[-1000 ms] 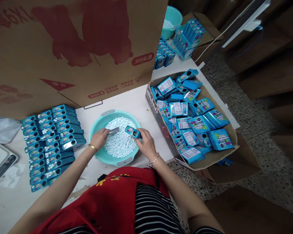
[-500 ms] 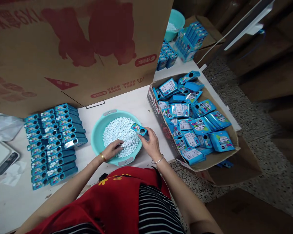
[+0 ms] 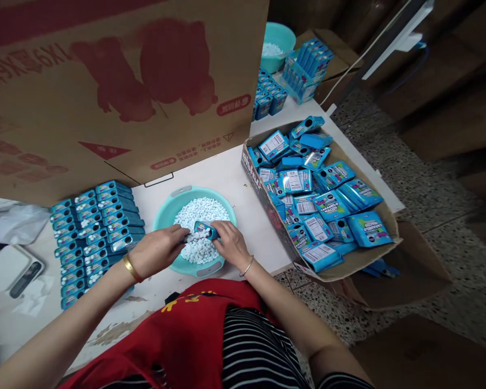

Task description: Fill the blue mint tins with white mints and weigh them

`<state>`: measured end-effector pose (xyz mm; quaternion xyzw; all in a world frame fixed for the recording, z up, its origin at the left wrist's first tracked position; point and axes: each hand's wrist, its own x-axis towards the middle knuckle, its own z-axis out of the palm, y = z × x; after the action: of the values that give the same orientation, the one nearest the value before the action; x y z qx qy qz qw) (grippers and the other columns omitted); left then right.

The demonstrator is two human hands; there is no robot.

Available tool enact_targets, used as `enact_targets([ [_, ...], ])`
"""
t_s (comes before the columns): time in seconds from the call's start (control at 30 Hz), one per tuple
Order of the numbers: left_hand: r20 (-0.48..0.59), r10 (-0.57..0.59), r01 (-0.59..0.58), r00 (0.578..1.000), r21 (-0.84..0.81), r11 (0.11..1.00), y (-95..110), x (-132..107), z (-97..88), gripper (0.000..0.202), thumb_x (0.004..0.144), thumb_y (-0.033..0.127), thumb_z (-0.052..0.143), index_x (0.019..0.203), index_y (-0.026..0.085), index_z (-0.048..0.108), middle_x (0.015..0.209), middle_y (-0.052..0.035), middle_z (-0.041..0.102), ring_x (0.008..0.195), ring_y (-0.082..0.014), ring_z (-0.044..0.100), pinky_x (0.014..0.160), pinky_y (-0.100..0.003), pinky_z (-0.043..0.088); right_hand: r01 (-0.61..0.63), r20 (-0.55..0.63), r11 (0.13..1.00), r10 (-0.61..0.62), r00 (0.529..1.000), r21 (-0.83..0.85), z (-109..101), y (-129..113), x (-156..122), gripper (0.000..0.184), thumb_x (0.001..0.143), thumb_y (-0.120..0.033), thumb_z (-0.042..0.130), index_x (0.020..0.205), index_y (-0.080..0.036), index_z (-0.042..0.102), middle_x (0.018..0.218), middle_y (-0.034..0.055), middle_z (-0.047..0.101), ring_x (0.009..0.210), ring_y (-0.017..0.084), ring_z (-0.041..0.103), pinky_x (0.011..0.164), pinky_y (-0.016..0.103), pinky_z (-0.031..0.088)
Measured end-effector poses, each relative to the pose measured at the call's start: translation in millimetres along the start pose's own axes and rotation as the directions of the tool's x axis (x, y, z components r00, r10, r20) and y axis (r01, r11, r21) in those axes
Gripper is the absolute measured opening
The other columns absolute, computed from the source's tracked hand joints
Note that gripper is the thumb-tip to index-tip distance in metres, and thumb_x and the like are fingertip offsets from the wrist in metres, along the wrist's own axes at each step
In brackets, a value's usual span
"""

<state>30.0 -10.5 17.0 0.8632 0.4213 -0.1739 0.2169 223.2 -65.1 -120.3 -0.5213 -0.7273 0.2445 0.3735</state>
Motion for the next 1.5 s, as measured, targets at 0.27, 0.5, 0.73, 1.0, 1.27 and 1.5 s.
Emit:
enact_targets([
  [0.27, 0.07, -0.079, 0.059, 0.994, 0.261, 0.964, 44.4, -1.4, -26.2, 0.026, 0.088, 0.005, 0.037, 0.096, 0.013, 0.061, 0.091, -0.0125, 0.062, 0.082, -0.0223, 0.064, 0.064, -0.031, 0.049, 0.004, 0.01, 1.0, -0.004, 1.0, 0.026, 6.1, -2.1, -0.6, 0.045, 0.079, -0.01, 0.049, 0.123, -0.019, 0.053, 0.114, 0.0112, 0.064, 0.109, 0.026, 0.058, 0.095, 0.045, 0.05],
  [0.5, -0.102, -0.046, 0.062, 0.994, 0.153, 0.986, -8.4, 0.9, -5.6, 0.026, 0.092, 0.016, 0.039, 0.11, 0.019, 0.057, 0.098, -0.0069, 0.06, 0.086, -0.0191, 0.059, 0.069, -0.029, 0.047, -0.047, 0.006, 0.998, 0.047, 0.999, 0.029, 3.8, 9.2, -1.5, 0.039, 0.083, -0.013, 0.052, 0.122, -0.02, 0.053, 0.114, 0.0111, 0.064, 0.108, 0.027, 0.059, 0.095, 0.044, 0.05],
  [0.73, -0.089, -0.227, 0.214, 0.97, -0.14, 0.967, -71.7, 64.9, 112.1, 0.028, 0.09, 0.011, 0.037, 0.107, 0.014, 0.058, 0.105, -0.0133, 0.058, 0.098, -0.0256, 0.056, 0.086, -0.039, 0.045, -0.202, -0.094, 0.977, 0.207, 0.974, 0.06, -18.4, 15.8, 0.1, 0.031, 0.088, -0.029, 0.06, 0.117, -0.02, 0.055, 0.108, 0.0113, 0.064, 0.103, 0.026, 0.06, 0.09, 0.041, 0.05],
  [1.0, -0.073, -0.035, 0.001, 0.997, -0.426, 0.905, -34.9, 67.7, 183.5, 0.032, 0.083, 0.009, 0.046, 0.112, 0.019, 0.057, 0.11, -0.0076, 0.062, 0.102, -0.0193, 0.058, 0.094, -0.033, 0.046, -0.278, -0.171, 0.948, 0.303, 0.938, 0.153, -30.9, 16.6, 1.7, 0.031, 0.087, -0.034, 0.062, 0.115, -0.021, 0.055, 0.107, 0.0092, 0.064, 0.1, 0.023, 0.061, 0.09, 0.038, 0.049],
  [1.27, -0.171, 0.021, -0.122, 0.985, -0.604, 0.787, -51.4, 31.9, 145.5, 0.028, 0.088, 0.028, 0.051, 0.114, 0.017, 0.054, 0.106, -0.0073, 0.065, 0.091, -0.0169, 0.061, 0.081, -0.03, 0.051, -0.279, -0.164, 0.948, 0.303, 0.939, 0.154, -29.5, 15.0, -1.4, 0.03, 0.087, -0.035, 0.061, 0.114, -0.02, 0.056, 0.107, 0.0095, 0.064, 0.1, 0.023, 0.061, 0.089, 0.037, 0.049],
  [1.5, -0.28, 0.134, -0.254, 0.951, -0.454, 0.854, -42.4, -1.2, 55.1, 0.025, 0.093, 0.027, 0.045, 0.114, 0.018, 0.054, 0.104, -0.008, 0.063, 0.095, -0.0175, 0.06, 0.085, -0.031, 0.049, -0.116, -0.062, 0.992, 0.119, 0.991, 0.037, -11.0, 9.6, -2.9, 0.037, 0.084, -0.017, 0.054, 0.12, -0.02, 0.055, 0.114, 0.011, 0.063, 0.108, 0.026, 0.058, 0.096, 0.043, 0.048],
])
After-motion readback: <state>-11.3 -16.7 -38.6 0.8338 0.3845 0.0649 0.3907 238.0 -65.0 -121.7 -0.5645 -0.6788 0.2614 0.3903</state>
